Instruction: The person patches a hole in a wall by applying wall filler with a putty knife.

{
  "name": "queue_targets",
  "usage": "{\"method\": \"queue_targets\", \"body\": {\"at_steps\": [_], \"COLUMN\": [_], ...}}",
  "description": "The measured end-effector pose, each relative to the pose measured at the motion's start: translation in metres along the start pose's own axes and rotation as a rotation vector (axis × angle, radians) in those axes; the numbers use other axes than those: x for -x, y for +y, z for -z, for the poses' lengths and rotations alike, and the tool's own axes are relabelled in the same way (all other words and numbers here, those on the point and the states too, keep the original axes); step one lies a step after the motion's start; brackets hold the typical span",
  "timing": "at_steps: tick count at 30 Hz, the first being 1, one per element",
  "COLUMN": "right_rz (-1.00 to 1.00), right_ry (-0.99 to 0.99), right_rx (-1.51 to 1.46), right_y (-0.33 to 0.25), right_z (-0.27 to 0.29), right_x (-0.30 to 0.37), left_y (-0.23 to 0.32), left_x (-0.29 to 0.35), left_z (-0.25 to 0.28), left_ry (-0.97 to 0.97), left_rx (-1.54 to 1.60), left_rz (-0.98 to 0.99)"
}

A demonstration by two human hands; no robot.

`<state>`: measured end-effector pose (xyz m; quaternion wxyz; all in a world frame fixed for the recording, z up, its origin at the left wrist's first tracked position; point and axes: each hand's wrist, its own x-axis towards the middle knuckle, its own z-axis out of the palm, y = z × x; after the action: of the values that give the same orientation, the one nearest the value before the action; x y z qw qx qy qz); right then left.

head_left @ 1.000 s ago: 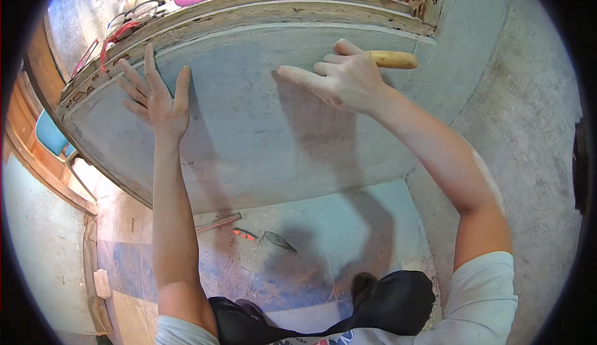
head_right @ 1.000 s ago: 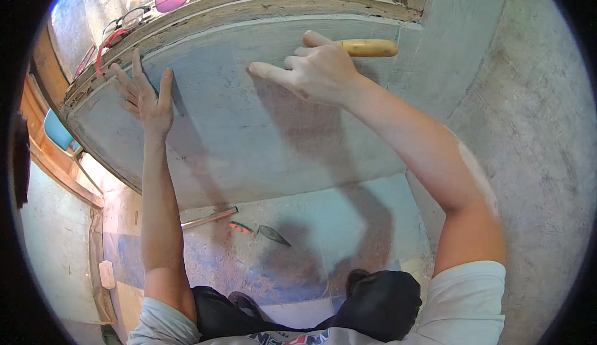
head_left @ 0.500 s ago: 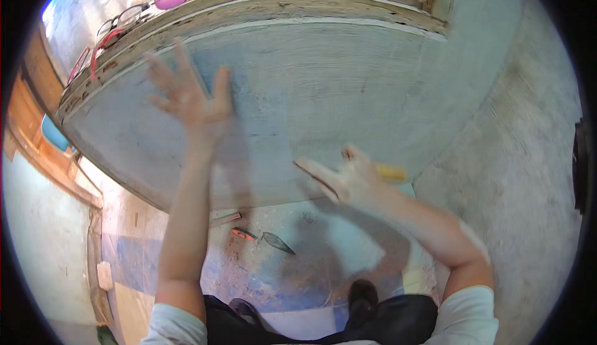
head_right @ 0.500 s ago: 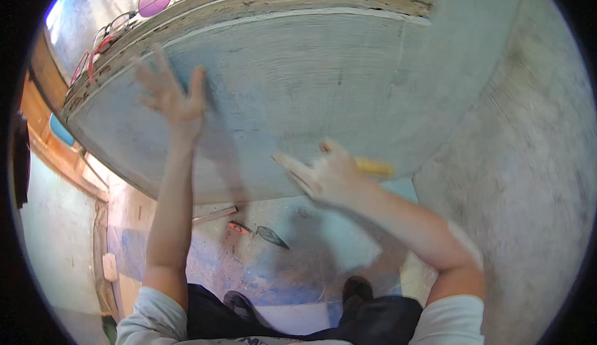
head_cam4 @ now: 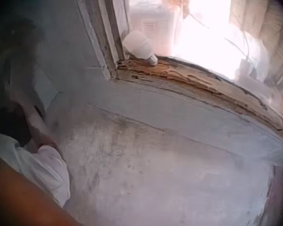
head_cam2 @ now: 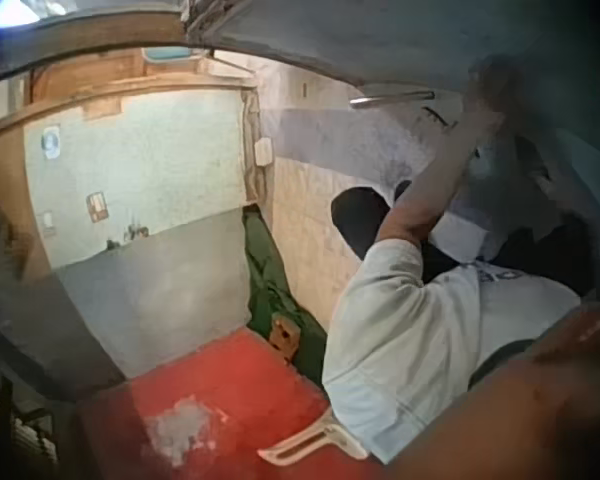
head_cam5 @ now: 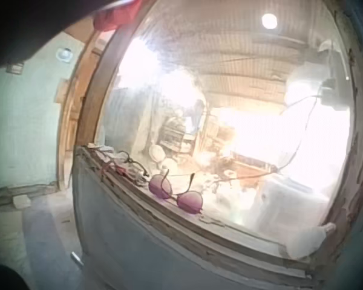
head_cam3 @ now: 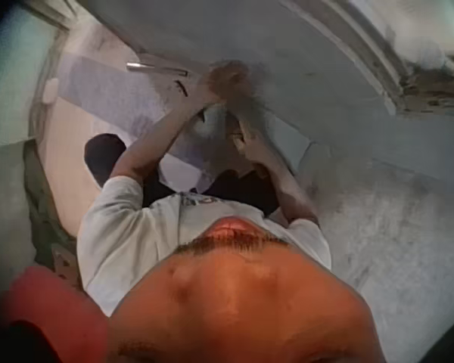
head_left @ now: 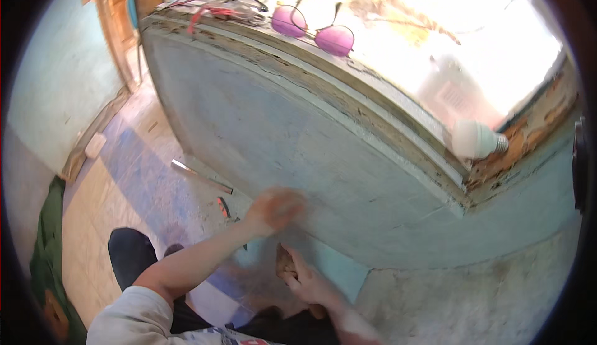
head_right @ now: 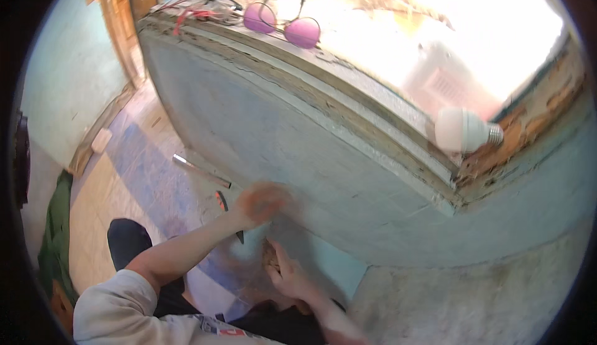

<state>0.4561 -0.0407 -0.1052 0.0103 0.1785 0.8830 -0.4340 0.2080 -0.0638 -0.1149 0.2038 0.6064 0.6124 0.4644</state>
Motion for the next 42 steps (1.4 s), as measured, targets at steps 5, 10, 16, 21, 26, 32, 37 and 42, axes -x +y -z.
{"method": "queue_targets", "body": {"at_steps": [5,10,16,21,26,32,37,42], "right_rz": [-0.253,-0.271,-0.155,-0.18,-0.259,-0.185,-0.134,-0.09], "right_ry": [0.422,0.524,0.247,-0.028,0.458,1.164,0.919,0.592], "right_rx": [-1.069,-1.26,-1.091,-1.101,-1.11,-1.514,-1.288,0.139], "right_y": [-0.028,0.0,0.0,-0.017,-0.031,-0.049,-0.017,-0.064], "right_z": [-0.036,-0.063,-0.098,-0.107,-0.1,-0.078,-0.037,0.018], "right_x": [-0.03,-0.058,-0.052,-0.054,-0.057,-0.056,-0.043,-0.034], "left_y": [0.01,0.062,0.045,0.041,0.037,0.063,0.017,0.041], "left_x": [0.115,0.187,0.223,0.225,0.196,0.118,0.012,-0.093], "left_z": [-0.018,-0.072,-0.09,-0.07,-0.045,0.002,0.099,0.205], "left_ry": [0.102,0.069,0.204,0.185,-0.054,-0.353,-0.187,0.614], "left_rx": [0.336,0.556,0.423,0.085,-0.056,0.241,-0.479,-0.735], "left_rz": [0.814,0.995,0.993,0.562,0.393,0.292,-0.261,-0.581]}}
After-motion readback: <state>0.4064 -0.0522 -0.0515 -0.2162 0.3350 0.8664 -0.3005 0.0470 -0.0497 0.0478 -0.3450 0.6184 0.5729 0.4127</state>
